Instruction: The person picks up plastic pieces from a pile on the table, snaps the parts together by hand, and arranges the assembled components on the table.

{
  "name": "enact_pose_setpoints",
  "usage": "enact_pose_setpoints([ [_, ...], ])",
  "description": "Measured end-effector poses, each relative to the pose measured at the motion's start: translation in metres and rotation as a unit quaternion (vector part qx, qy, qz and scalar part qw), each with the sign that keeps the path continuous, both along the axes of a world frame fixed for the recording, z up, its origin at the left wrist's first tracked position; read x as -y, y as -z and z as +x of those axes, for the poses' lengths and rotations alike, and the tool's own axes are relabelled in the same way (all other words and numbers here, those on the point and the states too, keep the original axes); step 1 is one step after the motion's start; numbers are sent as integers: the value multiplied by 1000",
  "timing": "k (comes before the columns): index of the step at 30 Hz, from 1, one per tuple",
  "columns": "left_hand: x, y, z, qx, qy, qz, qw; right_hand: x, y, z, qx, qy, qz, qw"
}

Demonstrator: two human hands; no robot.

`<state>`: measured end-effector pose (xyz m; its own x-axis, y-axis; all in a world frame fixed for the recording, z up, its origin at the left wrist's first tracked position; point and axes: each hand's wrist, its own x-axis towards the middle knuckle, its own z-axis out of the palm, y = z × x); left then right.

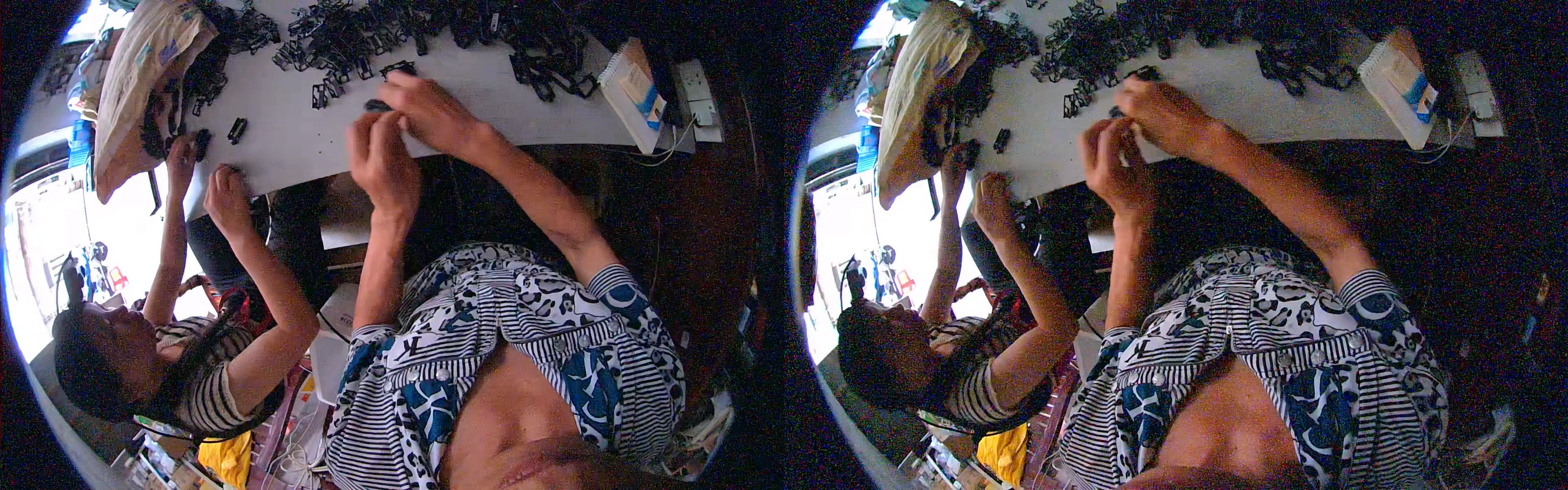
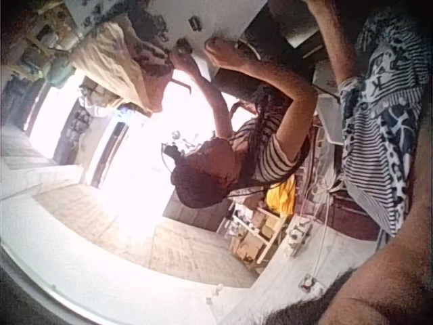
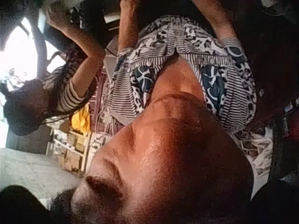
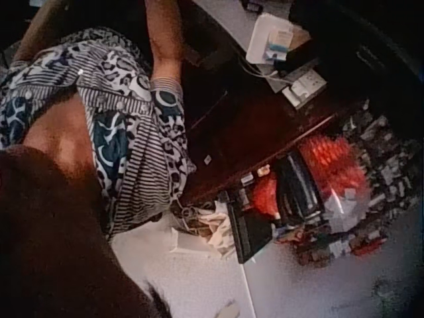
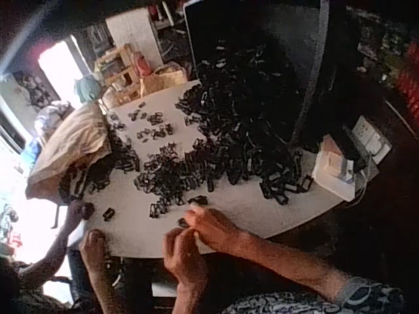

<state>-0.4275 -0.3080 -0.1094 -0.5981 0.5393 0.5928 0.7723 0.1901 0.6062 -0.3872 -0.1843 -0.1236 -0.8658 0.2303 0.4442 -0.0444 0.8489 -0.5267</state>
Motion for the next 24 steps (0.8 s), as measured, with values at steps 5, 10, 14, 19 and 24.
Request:
enact_pose_setpoints([
  [5, 2, -6, -29, -13, -40, -49, 998, -27, -23, -5, 4, 71, 47, 996],
  [10, -35, -17, -39, -114, -1, -134, 984, -64, -13, 8, 72, 143, 168, 973],
  [14, -56, 1, -53, -140, 81, -175, 971, -60, -23, 33, 111, 123, 179, 970],
  [19, -65, 2, -44, 208, 181, -35, 961, -61, -31, 59, 157, 195, 159, 955],
  [24, -67, -9, -14, 512, 250, 108, 815, -51, -40, 61, 3, 110, -118, 987],
])
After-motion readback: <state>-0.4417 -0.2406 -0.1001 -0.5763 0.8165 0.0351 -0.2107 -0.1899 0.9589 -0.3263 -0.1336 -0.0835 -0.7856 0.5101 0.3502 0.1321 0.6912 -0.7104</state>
